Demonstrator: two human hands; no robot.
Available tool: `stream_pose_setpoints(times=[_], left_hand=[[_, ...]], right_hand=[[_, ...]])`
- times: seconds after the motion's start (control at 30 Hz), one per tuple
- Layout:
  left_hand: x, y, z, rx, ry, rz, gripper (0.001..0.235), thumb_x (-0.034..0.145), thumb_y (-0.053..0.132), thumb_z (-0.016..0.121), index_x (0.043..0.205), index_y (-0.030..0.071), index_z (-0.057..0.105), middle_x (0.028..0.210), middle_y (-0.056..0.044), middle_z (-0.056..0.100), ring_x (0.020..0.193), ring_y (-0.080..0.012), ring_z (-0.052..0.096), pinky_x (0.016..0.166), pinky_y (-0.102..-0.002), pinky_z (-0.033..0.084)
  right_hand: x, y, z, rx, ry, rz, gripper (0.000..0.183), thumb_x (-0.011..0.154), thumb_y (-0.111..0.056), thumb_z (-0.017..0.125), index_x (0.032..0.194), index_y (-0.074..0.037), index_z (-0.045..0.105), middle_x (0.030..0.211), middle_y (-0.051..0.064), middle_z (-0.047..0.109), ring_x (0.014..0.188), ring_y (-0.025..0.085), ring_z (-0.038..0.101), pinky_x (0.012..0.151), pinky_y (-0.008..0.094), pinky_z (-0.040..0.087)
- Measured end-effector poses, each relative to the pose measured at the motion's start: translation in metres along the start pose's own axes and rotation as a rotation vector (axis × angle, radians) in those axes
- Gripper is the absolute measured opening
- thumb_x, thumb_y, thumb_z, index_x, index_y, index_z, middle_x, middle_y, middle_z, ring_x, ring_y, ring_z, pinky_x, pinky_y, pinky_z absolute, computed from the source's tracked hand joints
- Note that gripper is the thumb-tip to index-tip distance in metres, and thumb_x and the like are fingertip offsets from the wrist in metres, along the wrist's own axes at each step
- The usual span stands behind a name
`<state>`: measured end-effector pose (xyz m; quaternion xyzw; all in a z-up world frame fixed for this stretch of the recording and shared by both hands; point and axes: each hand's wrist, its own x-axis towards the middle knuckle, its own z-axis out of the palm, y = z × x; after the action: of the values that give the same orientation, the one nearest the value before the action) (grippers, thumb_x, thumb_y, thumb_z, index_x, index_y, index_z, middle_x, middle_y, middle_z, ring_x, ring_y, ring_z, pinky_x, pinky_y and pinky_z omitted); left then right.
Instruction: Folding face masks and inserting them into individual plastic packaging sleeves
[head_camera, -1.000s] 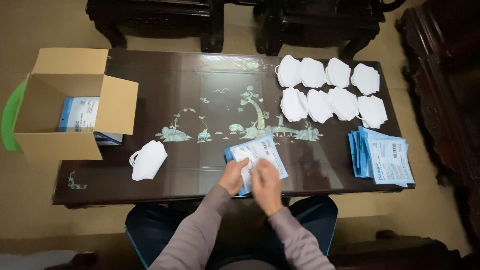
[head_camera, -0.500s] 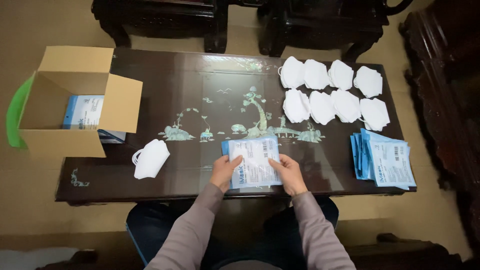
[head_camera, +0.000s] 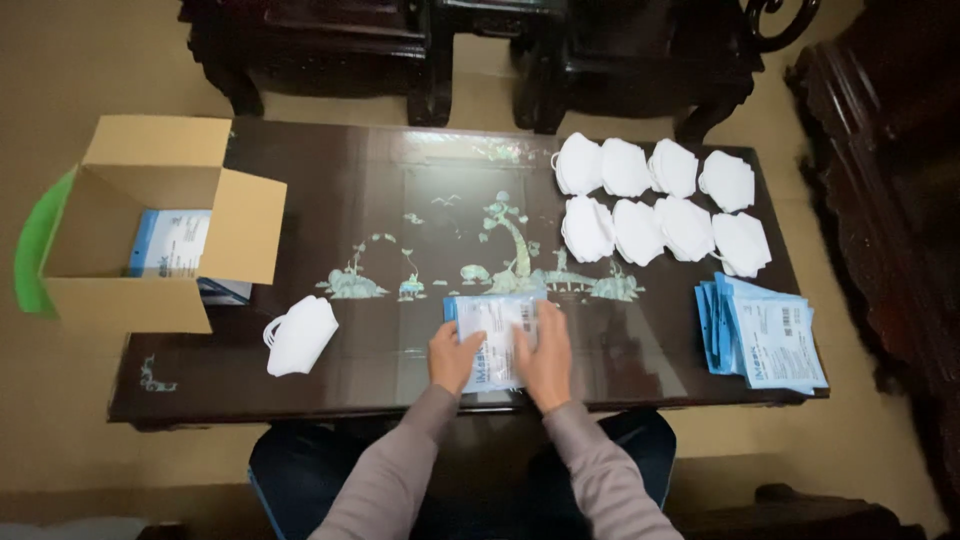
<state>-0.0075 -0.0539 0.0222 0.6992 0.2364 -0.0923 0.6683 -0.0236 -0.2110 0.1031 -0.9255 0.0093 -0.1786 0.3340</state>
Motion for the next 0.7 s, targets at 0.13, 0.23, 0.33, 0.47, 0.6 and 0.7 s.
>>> stream_pose_setpoints(times=[0.13,0.23,0.33,0.47,0.6,0.7], left_hand=[[-0.064,0.077,-0.012,0.153,-0.001,0.161,0.072,0.092,0.002,0.070,0.154,-0.008,0.035,0.146,-0.038,0.048,0.138,-0.0527,0.045,0.116,-0.058,0.042],[-0.040,0.018,-0.006,0.464,0.039,0.674,0.062,0.097,0.006,0.059,0.155,0.003,0.039,0.162,-0.033,0.017,0.146,-0.0543,0.027,0.118,-0.059,0.036],[-0.032,0.012,-0.007,0.990,0.213,1.035,0.048,0.101,0.022,0.052,0.147,0.008,0.052,0.161,-0.029,0.032,0.150,-0.0494,0.027,0.116,-0.068,0.021],[-0.032,0.019,-0.012,1.130,-0.045,0.819,0.051,0.105,0.029,0.037,0.152,0.010,0.041,0.161,-0.024,0.030,0.150,-0.0417,0.024,0.119,-0.067,0.013],[-0.028,0.028,-0.027,1.056,-0.074,0.779,0.051,0.109,0.029,0.033,0.156,0.011,0.036,0.166,-0.023,0.021,0.152,-0.0402,0.019,0.119,-0.064,0.015],[-0.012,0.036,-0.059,1.203,-0.008,0.584,0.057,0.107,0.042,0.033,0.158,0.018,0.033,0.168,-0.018,0.014,0.156,-0.0372,0.007,0.121,-0.065,0.007]], right_hand=[[-0.007,0.006,0.033,-0.031,-0.072,-0.151,0.058,0.102,-0.024,0.066,0.144,0.012,0.049,0.141,0.039,0.050,0.135,0.056,0.046,0.113,0.063,0.035],[-0.018,0.021,0.056,-0.251,-0.083,-0.199,0.062,0.104,-0.037,0.059,0.151,0.002,0.046,0.153,0.034,0.041,0.144,0.053,0.036,0.115,0.067,0.028],[-0.022,0.020,0.060,-0.380,-0.128,-0.194,0.057,0.106,-0.041,0.051,0.147,-0.002,0.052,0.155,0.031,0.042,0.147,0.050,0.036,0.117,0.066,0.026],[-0.019,0.015,0.058,-0.387,-0.232,-0.106,0.057,0.107,-0.041,0.038,0.153,-0.007,0.044,0.161,0.028,0.031,0.152,0.045,0.023,0.123,0.061,0.013],[-0.019,0.040,0.063,-0.363,-0.181,-0.165,0.057,0.105,-0.043,0.044,0.151,-0.009,0.046,0.161,0.028,0.033,0.151,0.047,0.025,0.119,0.065,0.019],[-0.011,0.081,0.047,-0.453,-0.112,-0.219,0.055,0.101,-0.043,0.051,0.145,-0.009,0.053,0.155,0.029,0.042,0.147,0.048,0.035,0.115,0.064,0.027]])
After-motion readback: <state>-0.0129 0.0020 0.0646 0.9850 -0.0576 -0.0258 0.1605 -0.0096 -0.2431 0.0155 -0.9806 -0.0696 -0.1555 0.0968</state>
